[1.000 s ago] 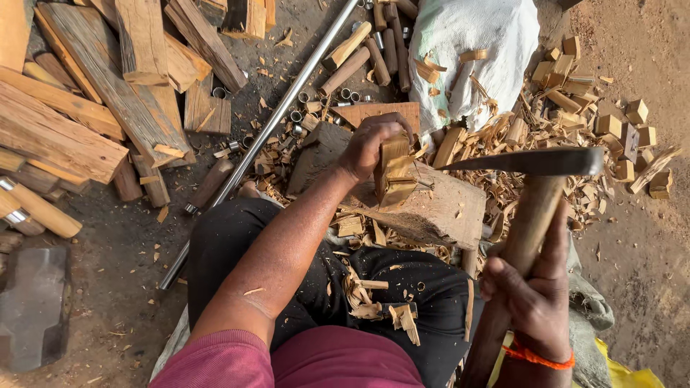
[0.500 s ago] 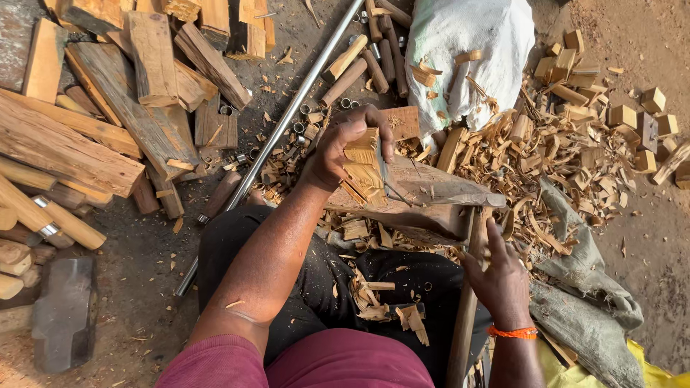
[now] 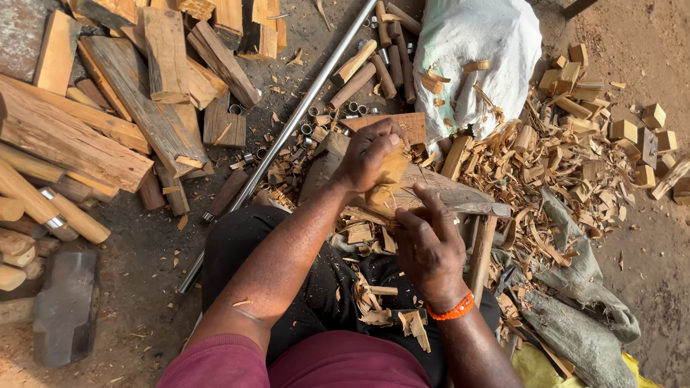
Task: The person sits on the ground and uses a hammer and chisel to carve a small block of wood held against a larger wooden stump. They repeatedly strike the chisel to remove wood shavings and shape the block, occasionally pausing to adjust the wood or inspect the carved surface.
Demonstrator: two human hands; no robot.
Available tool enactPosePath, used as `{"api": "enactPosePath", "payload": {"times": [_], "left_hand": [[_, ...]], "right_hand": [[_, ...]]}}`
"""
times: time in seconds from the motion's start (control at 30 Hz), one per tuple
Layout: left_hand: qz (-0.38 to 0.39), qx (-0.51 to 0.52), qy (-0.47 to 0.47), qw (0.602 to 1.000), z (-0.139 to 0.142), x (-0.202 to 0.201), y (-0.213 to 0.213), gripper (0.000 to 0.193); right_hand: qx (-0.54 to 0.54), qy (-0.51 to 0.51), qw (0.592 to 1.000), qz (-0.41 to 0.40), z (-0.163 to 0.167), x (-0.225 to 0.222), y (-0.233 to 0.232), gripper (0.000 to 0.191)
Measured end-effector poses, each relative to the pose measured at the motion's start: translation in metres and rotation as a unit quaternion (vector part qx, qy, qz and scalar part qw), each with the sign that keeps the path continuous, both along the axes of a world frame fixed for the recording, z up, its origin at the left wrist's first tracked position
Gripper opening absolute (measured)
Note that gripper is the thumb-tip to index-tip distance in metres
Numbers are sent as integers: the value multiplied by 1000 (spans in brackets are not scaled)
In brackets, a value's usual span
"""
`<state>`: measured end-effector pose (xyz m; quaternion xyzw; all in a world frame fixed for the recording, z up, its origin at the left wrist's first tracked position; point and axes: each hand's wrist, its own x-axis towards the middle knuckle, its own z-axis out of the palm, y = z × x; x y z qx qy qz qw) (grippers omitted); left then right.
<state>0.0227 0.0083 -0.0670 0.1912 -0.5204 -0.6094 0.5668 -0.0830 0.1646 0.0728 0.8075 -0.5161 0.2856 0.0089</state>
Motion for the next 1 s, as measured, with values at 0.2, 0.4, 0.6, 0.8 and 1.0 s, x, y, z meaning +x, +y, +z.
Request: {"api": "enactPosePath", "payload": {"times": [0.2, 0.4, 0.6, 0.8, 1.0], "left_hand": [[22, 254, 134, 958, 9, 1, -23, 36], [-287, 172, 324, 885, 36, 53, -3, 40], [-336, 152, 338, 866, 54, 49, 8, 42], [-279, 141, 205, 928, 48, 31, 7, 39], [-205, 127, 35, 970, 36, 4, 10, 26]], "right_hand": [[63, -22, 981, 184, -9, -5, 68, 28], [-64, -22, 996, -57, 26, -80, 79, 32], [-116, -84, 975, -169, 38, -129, 68, 47], [14, -19, 998, -60, 30, -52, 58, 56], [11, 12, 1000, -16, 37, -16, -9, 65]]}}
